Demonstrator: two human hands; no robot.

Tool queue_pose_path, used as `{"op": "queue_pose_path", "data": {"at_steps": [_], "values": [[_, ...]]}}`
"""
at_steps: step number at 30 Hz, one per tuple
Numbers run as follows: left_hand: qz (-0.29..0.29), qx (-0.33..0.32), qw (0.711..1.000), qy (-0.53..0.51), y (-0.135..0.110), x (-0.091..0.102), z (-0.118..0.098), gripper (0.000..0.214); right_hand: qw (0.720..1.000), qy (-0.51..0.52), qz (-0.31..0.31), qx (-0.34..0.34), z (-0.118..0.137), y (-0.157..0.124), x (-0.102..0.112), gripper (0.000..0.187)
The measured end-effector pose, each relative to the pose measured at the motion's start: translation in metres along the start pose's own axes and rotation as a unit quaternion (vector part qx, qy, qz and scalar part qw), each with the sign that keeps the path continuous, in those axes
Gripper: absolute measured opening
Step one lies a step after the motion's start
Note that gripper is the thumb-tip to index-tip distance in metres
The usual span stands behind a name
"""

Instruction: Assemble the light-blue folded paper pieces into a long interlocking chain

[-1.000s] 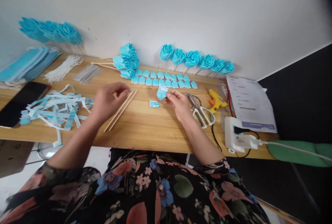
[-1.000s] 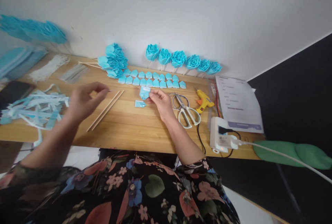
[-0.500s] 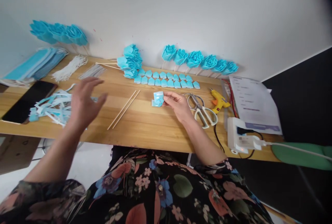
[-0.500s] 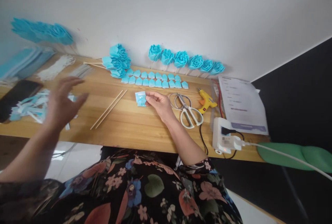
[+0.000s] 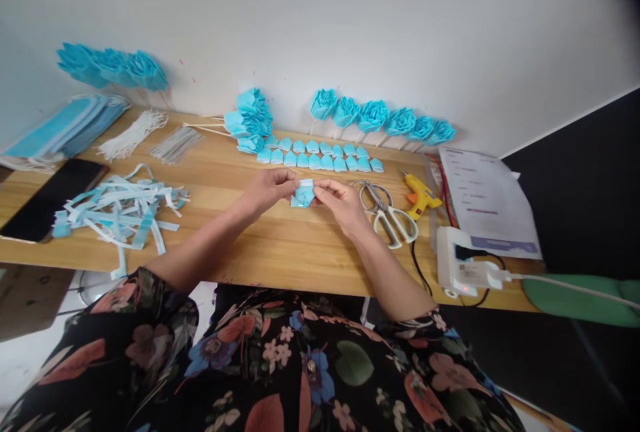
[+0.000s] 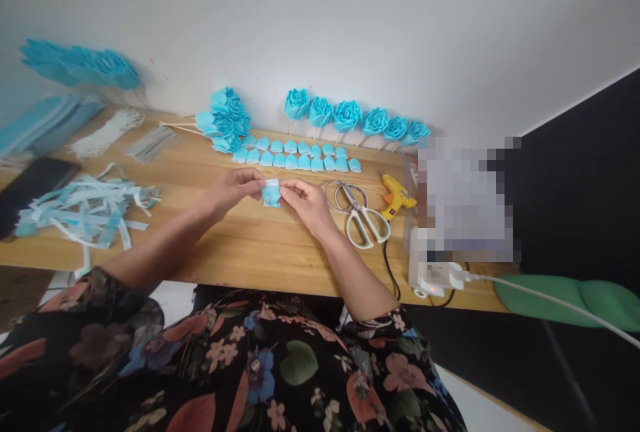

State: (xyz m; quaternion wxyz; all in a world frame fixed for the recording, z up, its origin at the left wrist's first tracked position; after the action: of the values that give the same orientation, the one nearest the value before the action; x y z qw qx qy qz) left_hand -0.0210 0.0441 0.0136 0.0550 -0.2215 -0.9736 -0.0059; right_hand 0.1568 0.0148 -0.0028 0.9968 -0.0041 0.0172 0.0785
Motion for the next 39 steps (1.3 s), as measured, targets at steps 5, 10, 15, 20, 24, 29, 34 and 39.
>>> {"op": "queue_pose_path", "data": {"at_steps": [5, 10, 15, 20, 24, 29, 34, 39], "values": [[0.006, 0.006, 1.0, 0.002, -0.001, -0.001, 0.001, 0.017, 1.0, -0.022, 0.009, 0.005, 0.002, -0.001, 0.0, 0.027], [0.016, -0.005, 1.0, 0.017, -0.002, -0.003, 0.004, 0.019, 0.998, -0.059, 0.004, 0.008, 0.004, 0.0, 0.0, 0.022], [-0.129, -0.089, 0.985, 0.076, -0.014, 0.003, -0.007, 0.019, 0.995, -0.083, -0.031, 0.039, 0.003, -0.001, 0.003, 0.02], [-0.139, -0.186, 0.948, 0.216, -0.028, -0.007, -0.018, 0.019, 0.978, -0.172, -0.062, 0.1, 0.011, -0.004, 0.002, 0.016], [-0.11, -0.201, 0.933, 0.278, -0.025, -0.013, -0.015, 0.015, 0.966, -0.216, -0.051, 0.133, 0.016, -0.008, -0.002, 0.016], [-0.105, -0.197, 0.927, 0.301, -0.023, -0.013, -0.01, 0.015, 0.954, -0.254, -0.045, 0.154, 0.015, -0.01, -0.005, 0.015], [-0.104, -0.194, 0.924, 0.311, -0.024, -0.014, -0.008, 0.018, 0.937, -0.289, -0.039, 0.194, 0.016, -0.011, -0.007, 0.013], [-0.1, -0.183, 0.923, 0.323, -0.024, -0.014, -0.009, 0.018, 0.927, -0.311, -0.032, 0.206, 0.017, -0.012, -0.011, 0.013]]}}
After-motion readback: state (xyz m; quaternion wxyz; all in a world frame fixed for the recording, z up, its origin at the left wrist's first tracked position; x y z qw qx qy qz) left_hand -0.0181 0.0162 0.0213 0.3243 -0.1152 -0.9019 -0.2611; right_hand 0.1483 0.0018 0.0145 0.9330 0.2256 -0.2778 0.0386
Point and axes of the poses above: each hand's wrist, its own y-axis towards the middle knuckle, its own x-axis out of the back of the hand, z = x × y, the point moved 4 cm from there along y, towards the middle knuckle, and after that the axes turned 4 degrees about z, right-handed, at the moved point
